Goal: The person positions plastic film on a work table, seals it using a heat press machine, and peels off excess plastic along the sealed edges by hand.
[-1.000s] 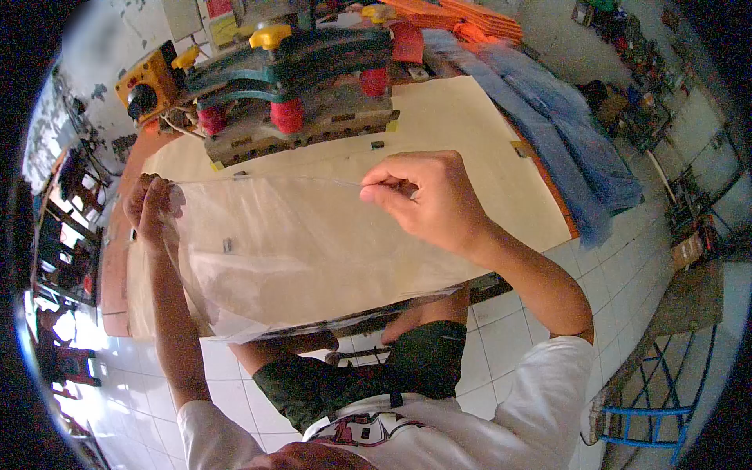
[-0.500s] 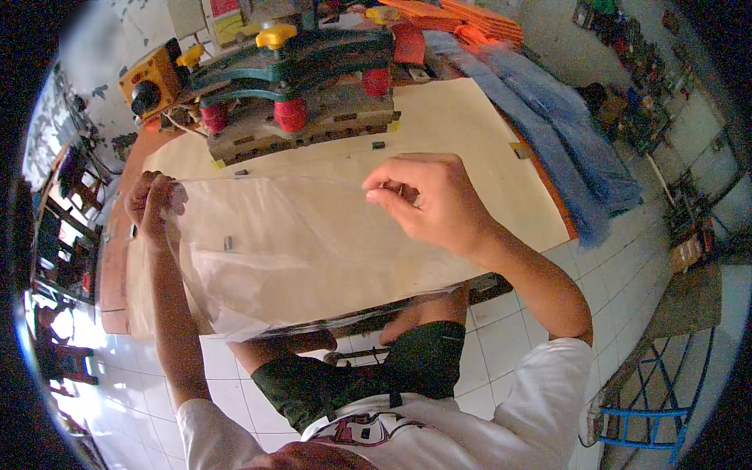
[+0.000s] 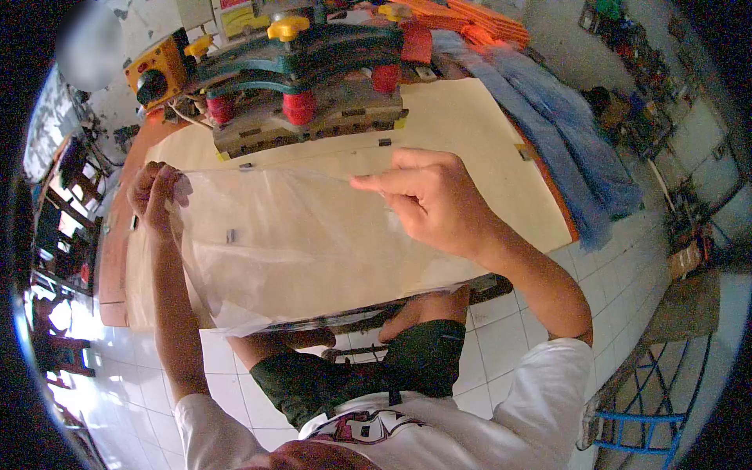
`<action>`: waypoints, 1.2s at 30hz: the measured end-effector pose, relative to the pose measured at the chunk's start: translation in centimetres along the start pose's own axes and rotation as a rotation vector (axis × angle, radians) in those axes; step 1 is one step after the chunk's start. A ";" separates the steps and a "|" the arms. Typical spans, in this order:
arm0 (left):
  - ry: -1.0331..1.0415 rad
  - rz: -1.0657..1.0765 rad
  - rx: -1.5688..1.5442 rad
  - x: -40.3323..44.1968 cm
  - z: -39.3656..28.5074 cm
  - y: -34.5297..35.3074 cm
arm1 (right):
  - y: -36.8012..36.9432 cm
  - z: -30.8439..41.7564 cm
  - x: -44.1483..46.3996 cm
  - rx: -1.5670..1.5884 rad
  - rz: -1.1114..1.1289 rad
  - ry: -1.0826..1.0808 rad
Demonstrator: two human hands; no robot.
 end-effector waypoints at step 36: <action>-0.004 -0.020 -0.010 -0.1 -0.3 0.8 | 1.5 -4.2 3.4 0.248 0.110 0.225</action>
Point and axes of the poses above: each hand's wrist, its own x-axis towards the middle knuckle, its own y-axis out of the palm, z = x × y, the point moved 5 cm from there along x, towards the middle knuckle, and after that the axes turned 11 degrees about z, right-handed, at the moved point
